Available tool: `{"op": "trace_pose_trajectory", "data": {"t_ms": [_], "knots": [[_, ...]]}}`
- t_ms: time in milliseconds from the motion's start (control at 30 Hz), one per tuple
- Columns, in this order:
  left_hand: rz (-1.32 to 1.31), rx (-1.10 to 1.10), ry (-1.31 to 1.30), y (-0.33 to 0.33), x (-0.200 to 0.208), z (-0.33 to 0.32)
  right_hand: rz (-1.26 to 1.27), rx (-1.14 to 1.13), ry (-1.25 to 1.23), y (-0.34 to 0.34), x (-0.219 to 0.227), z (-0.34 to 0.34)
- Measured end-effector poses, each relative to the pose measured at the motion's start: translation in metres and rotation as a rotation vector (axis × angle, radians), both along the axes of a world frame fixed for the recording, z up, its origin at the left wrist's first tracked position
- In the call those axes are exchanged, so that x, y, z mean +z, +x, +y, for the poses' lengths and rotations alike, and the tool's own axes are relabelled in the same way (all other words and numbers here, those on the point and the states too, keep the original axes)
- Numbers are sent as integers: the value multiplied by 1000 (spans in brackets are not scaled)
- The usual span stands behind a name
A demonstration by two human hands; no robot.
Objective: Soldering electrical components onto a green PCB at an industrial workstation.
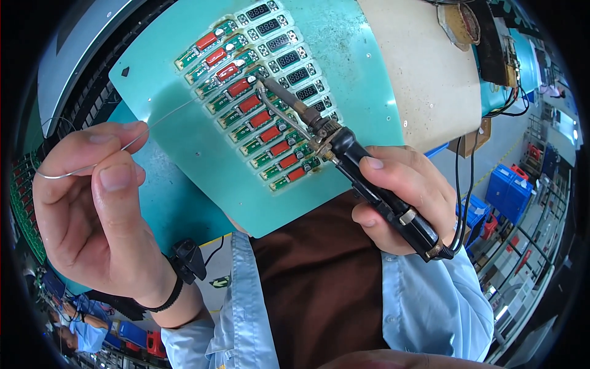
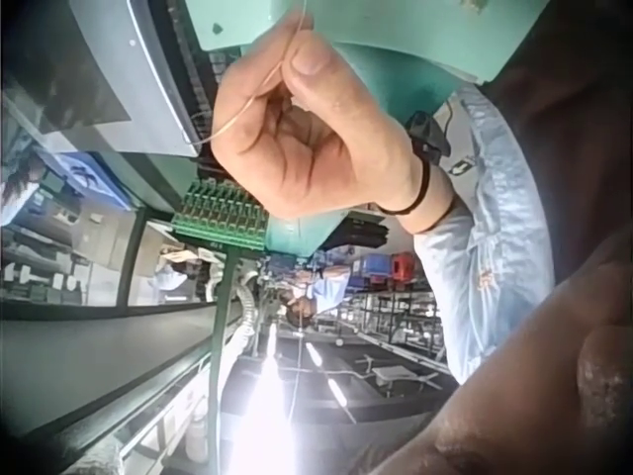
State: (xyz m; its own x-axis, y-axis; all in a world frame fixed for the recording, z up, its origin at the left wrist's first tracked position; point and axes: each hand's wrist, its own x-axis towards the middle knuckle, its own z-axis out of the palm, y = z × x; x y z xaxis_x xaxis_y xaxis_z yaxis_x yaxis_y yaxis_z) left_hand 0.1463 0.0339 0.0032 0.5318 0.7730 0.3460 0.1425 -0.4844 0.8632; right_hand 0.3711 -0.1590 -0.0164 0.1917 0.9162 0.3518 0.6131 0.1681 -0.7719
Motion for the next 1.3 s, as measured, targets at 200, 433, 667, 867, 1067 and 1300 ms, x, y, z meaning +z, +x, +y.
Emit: {"op": "trace_pose_trajectory", "data": {"t_ms": [200, 433, 667, 867, 1067, 1300], "knots": [[3, -13, -18, 0, 1, 2, 8, 5, -32, 1, 6, 1], [11, -16, -29, 8, 1, -1, 39, -4, -51, 1, 8, 1], [-31, 2, 36, 4, 0, -1, 48, -2, -53, 2, 10, -1], [-69, -32, 48, -5, 1, 0, 86, -31, 87, 3, 2, -13], [-93, -27, 36, -6, -1, -3, 40, 16, 15, 5, 4, -17], [-58, -68, -13, -3, -4, -10, 47, 28, -9, 4, 0, -20]]}}
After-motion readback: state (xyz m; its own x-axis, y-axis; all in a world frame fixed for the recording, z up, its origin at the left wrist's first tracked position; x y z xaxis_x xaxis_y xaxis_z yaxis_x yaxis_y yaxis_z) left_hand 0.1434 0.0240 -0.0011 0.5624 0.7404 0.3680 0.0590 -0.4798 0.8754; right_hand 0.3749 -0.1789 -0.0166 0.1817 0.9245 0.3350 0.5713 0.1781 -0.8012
